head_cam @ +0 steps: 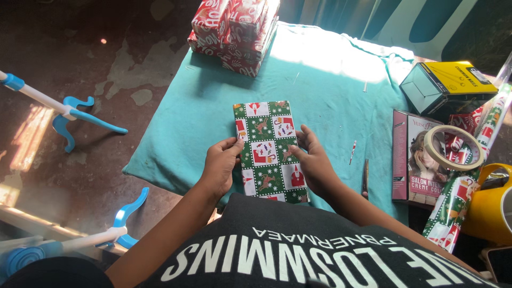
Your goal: The person wraps a rectangular box with Christmas-themed wrapping paper. They fold the paper around the box, smooth the edges, and secure the seams with clear adhesive tape. The wrapped box is placed on a light blue cloth-covered table alongside other wrapped gifts.
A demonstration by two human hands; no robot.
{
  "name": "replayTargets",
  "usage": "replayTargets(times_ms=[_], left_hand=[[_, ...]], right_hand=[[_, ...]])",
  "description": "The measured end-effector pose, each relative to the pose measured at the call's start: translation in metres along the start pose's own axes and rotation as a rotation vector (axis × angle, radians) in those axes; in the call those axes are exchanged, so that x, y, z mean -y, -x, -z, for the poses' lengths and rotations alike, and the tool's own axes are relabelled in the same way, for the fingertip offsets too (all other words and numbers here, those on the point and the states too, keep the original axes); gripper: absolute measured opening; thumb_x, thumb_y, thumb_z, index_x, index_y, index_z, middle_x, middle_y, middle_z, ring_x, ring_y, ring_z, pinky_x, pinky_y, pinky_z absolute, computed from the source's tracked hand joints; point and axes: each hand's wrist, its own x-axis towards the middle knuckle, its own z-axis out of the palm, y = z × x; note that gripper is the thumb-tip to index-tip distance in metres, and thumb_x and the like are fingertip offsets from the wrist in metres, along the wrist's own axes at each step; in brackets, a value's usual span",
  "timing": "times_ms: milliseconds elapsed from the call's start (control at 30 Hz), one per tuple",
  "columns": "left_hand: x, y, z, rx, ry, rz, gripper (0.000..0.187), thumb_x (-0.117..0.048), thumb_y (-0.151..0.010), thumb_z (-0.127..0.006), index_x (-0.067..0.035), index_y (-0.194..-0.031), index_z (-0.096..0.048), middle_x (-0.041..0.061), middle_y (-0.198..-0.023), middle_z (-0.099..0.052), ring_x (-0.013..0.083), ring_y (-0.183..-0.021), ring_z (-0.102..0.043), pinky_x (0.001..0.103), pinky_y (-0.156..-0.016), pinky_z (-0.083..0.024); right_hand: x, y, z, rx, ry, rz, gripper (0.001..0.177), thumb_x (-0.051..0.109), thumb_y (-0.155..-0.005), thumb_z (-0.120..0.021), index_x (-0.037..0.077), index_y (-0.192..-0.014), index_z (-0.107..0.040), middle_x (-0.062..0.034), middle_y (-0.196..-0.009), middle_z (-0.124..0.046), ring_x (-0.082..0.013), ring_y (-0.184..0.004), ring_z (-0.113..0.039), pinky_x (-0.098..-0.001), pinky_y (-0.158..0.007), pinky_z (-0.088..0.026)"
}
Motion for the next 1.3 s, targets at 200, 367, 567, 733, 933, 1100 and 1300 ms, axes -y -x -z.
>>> replayTargets(times_ms=[200,367,567,733,933,1100,1300], left_hand=[[-0.021,-0.015,-0.009,0.175,0.156,-0.015,0.03,-0.013,-0.099,-0.06,0.003,-0.124,-0.056,0.014,-0.103,-0.07,0.0205,-0.092,-0.068,0.037,-0.084,-0.058],[-0.043,-0.014,-0.015,0.272,0.428,-0.12,0.029,-0.015,-0.103,-0.059,0.0,-0.126,-0.055,0.009,-0.114,-0.068,0.02,-0.103,-0.067,0.039,-0.092,-0.057],[-0.065,-0.008,-0.041,0.201,0.323,0.072,0.032,-0.024,-0.102,-0.045,-0.012,-0.131,-0.051,0.007,-0.132,-0.061,0.0233,-0.118,-0.059,0.05,-0.097,-0.05],[-0.056,-0.017,-0.048,0.338,0.614,0.138,0.044,-0.021,-0.104,-0.034,0.001,-0.14,-0.045,0.023,-0.145,-0.05,0.0376,-0.133,-0.051,0.058,-0.114,-0.04],[-0.007,-0.019,-0.046,0.009,0.906,0.452,0.062,-0.038,-0.108,-0.027,0.008,-0.147,-0.038,0.027,-0.155,-0.043,0.0419,-0.146,-0.039,0.056,-0.12,-0.028],[0.031,-0.012,-0.037,-0.035,0.809,0.416,0.061,-0.042,-0.108,-0.032,0.006,-0.143,-0.042,0.027,-0.146,-0.049,0.0386,-0.142,-0.046,0.052,-0.121,-0.036],[0.046,-0.011,-0.031,0.048,0.653,0.242,0.027,-0.013,-0.099,-0.066,0.002,-0.121,-0.06,0.016,-0.117,-0.064,0.0258,-0.108,-0.063,0.042,-0.105,-0.053]], right_hand=[[0.022,-0.008,0.023,0.102,-0.22,0.032,0.069,0.012,-0.094,-0.062,-0.003,-0.154,-0.031,-0.0196,-0.147,-0.053,-0.0242,-0.133,-0.052,-0.0363,-0.111,-0.043],[0.058,0.013,0.034,0.339,-0.093,-0.204,0.05,0.02,-0.089,-0.071,-0.006,-0.13,-0.061,-0.0174,-0.118,-0.072,-0.0259,-0.106,-0.068,-0.0401,-0.091,-0.058],[0.111,0.023,0.037,0.155,0.548,0.178,0.034,0.017,-0.09,-0.07,0.003,-0.121,-0.073,-0.0172,-0.101,-0.082,-0.0249,-0.087,-0.078,-0.0338,-0.08,-0.061],[0.115,0.026,0.045,-0.01,1.3,0.785,0.042,0.012,-0.091,-0.067,0.011,-0.133,-0.065,-0.014,-0.122,-0.074,-0.0304,-0.111,-0.071,-0.0401,-0.092,-0.057],[0.07,0.028,0.054,0.092,1.548,0.979,0.05,0.015,-0.093,-0.066,0.021,-0.142,-0.059,-0.0129,-0.137,-0.067,-0.0288,-0.127,-0.063,-0.0476,-0.107,-0.047],[0.038,0.047,0.051,0.213,1.597,0.839,0.061,0.024,-0.09,-0.064,0.02,-0.148,-0.05,-0.0148,-0.146,-0.054,-0.0325,-0.137,-0.048,-0.0518,-0.11,-0.04],[0.03,0.041,0.04,0.228,1.467,0.781,0.054,0.024,-0.097,-0.061,0.018,-0.149,-0.049,-0.0164,-0.154,-0.047,-0.0352,-0.145,-0.039,-0.0517,-0.116,-0.034]])
